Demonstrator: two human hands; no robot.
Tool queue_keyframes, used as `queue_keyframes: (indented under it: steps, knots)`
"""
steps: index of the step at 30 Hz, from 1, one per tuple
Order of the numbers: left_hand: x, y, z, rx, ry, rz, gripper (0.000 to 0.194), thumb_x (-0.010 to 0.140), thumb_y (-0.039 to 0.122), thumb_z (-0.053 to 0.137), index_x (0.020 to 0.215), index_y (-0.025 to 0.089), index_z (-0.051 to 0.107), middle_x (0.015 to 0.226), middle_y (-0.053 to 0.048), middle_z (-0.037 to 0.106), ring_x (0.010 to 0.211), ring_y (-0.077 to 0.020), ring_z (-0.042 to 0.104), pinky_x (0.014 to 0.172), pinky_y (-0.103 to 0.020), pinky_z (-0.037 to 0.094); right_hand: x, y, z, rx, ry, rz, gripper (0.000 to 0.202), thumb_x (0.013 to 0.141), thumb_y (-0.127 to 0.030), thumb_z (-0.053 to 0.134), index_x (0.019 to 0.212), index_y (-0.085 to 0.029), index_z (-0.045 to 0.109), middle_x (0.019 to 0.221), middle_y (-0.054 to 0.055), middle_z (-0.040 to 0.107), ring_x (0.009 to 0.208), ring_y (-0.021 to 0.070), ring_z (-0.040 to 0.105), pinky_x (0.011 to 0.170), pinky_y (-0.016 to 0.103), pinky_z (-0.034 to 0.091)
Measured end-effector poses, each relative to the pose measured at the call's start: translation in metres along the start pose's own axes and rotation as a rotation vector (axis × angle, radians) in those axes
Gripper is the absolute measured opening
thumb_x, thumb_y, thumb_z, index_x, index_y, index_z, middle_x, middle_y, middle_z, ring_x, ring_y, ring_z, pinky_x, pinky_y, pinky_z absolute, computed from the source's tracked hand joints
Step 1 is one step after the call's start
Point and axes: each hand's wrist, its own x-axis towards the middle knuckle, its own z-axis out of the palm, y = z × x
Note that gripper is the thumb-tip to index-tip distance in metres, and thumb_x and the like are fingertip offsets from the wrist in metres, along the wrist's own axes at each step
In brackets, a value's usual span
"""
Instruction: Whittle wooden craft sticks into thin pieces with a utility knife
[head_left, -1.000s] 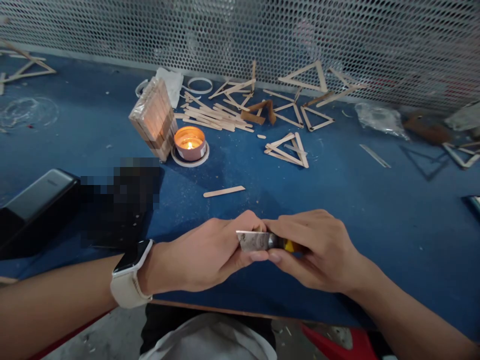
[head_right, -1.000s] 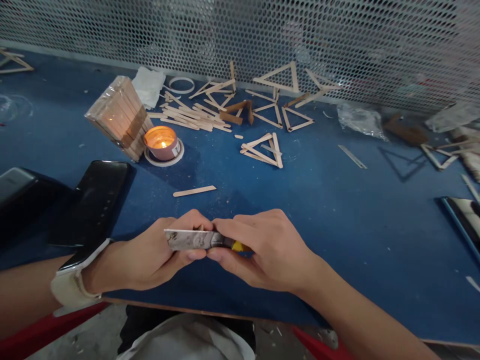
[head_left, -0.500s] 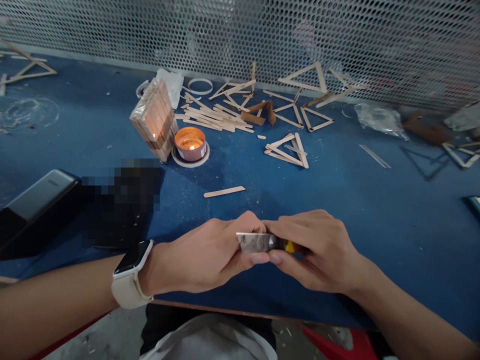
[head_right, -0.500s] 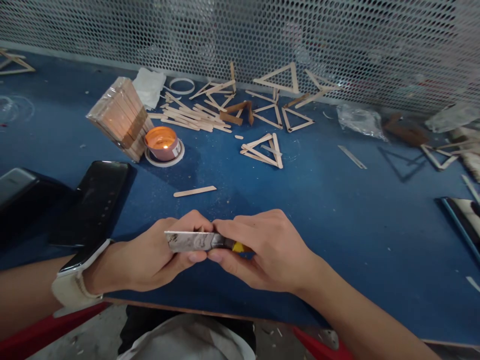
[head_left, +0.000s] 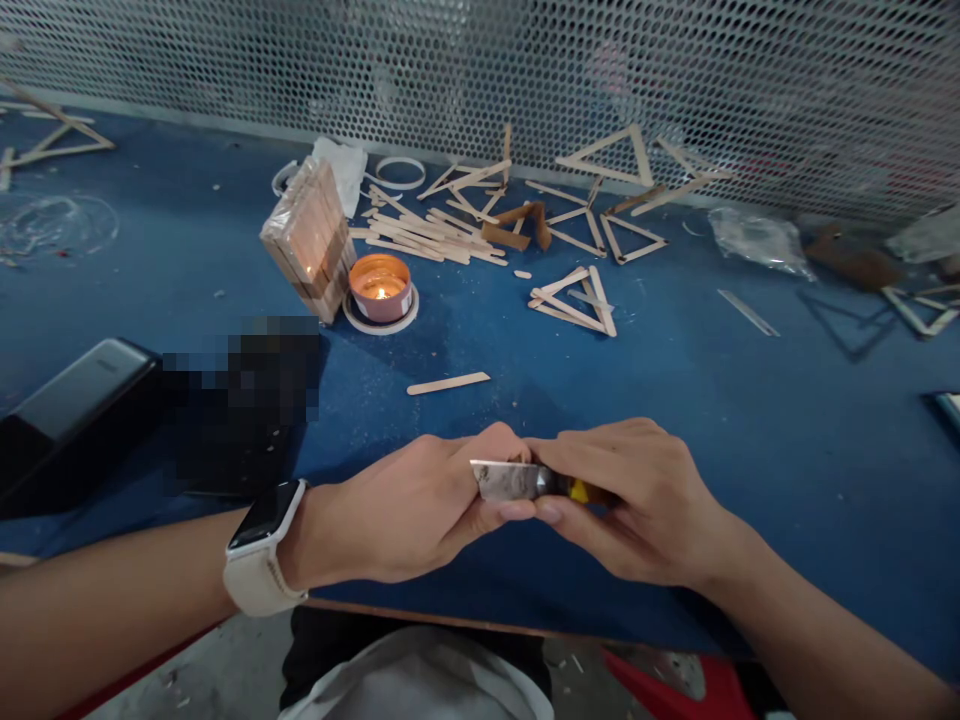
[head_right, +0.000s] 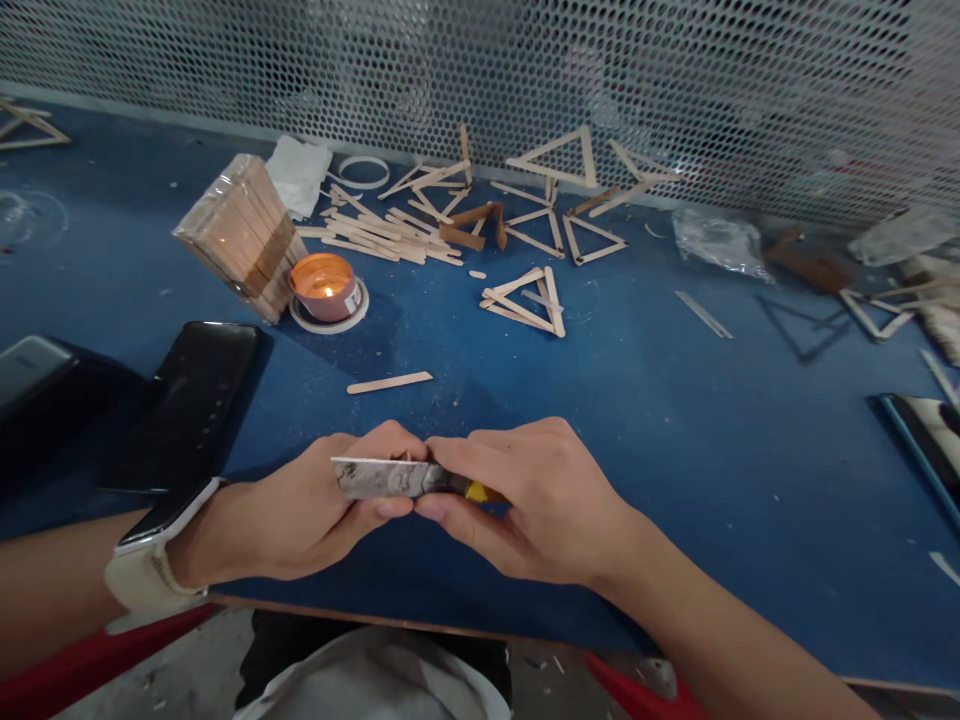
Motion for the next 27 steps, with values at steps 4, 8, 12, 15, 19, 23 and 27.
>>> queue_keyframes:
  steps: [4, 8, 12, 15, 19, 23, 27]
  knots:
    - [0.0004, -0.0001, -0.0008, -0.022, 0.001, -0.008, 0.022, 0.114, 0.039, 0.034, 0.109, 0.022, 0.047, 0.083, 0.004, 0.056, 0.057, -0.0108, 0.049, 0.06, -0.025, 0.04, -0.0004, -0.0011, 0.0008, -0.019, 0.019, 0.002, 0.022, 0.111, -0.034, 0.052, 0.108, -0.018, 0.065, 0.066, -0.004, 0.063, 0.052, 0.0089, 0.052, 0.052, 0.024, 0.035]
    - [0.0006, -0.0004, -0.0003, -0.011, 0.014, 0.01, 0.023, 0.114, 0.037, 0.035, 0.106, 0.021, 0.048, 0.084, 0.004, 0.056, 0.059, -0.0105, 0.051, 0.06, -0.025, 0.04, -0.0007, -0.0022, 0.001, -0.016, 0.024, 0.008, 0.022, 0.111, -0.034, 0.052, 0.109, -0.017, 0.066, 0.067, -0.003, 0.065, 0.052, 0.009, 0.054, 0.052, 0.024, 0.036]
    - [0.0006, -0.0005, -0.0002, -0.017, 0.023, 0.015, 0.024, 0.114, 0.038, 0.036, 0.104, 0.021, 0.049, 0.081, 0.005, 0.054, 0.058, -0.0098, 0.049, 0.058, -0.024, 0.039, 0.0, -0.0021, 0.001, -0.013, 0.026, 0.022, 0.024, 0.112, -0.035, 0.05, 0.11, -0.018, 0.067, 0.067, -0.003, 0.066, 0.052, 0.0091, 0.055, 0.052, 0.024, 0.037]
    - [0.0003, 0.0001, -0.0008, -0.023, 0.022, 0.0, 0.026, 0.114, 0.04, 0.035, 0.103, 0.021, 0.05, 0.079, 0.005, 0.055, 0.058, -0.0096, 0.049, 0.057, -0.024, 0.039, 0.0009, -0.0022, 0.0011, -0.013, 0.031, 0.021, 0.025, 0.112, -0.035, 0.05, 0.111, -0.017, 0.067, 0.067, -0.003, 0.067, 0.051, 0.0088, 0.054, 0.052, 0.023, 0.037]
    - [0.0004, 0.0006, -0.0012, -0.006, 0.039, 0.006, 0.031, 0.115, 0.043, 0.033, 0.101, 0.02, 0.051, 0.081, 0.004, 0.055, 0.058, -0.009, 0.048, 0.055, -0.023, 0.039, 0.0016, -0.0034, 0.0016, -0.009, 0.039, 0.021, 0.025, 0.112, -0.035, 0.05, 0.109, -0.017, 0.067, 0.066, -0.003, 0.067, 0.051, 0.0083, 0.054, 0.051, 0.023, 0.037]
    - [0.0003, -0.0011, -0.0003, 0.009, 0.046, 0.004, 0.033, 0.115, 0.042, 0.032, 0.102, 0.02, 0.052, 0.084, 0.002, 0.059, 0.061, -0.0096, 0.052, 0.058, -0.024, 0.041, 0.0012, -0.0042, 0.0028, -0.014, 0.057, 0.033, 0.025, 0.111, -0.036, 0.052, 0.107, -0.018, 0.068, 0.066, -0.003, 0.067, 0.051, 0.0089, 0.055, 0.051, 0.023, 0.038]
    - [-0.0003, -0.0028, 0.0005, 0.022, 0.039, -0.017, 0.036, 0.115, 0.044, 0.031, 0.102, 0.02, 0.054, 0.089, 0.0, 0.063, 0.067, -0.0108, 0.057, 0.064, -0.024, 0.046, 0.0007, -0.0044, 0.0048, -0.012, 0.083, 0.067, 0.02, 0.108, -0.035, 0.058, 0.107, -0.019, 0.07, 0.066, -0.003, 0.068, 0.051, 0.0096, 0.057, 0.051, 0.023, 0.038]
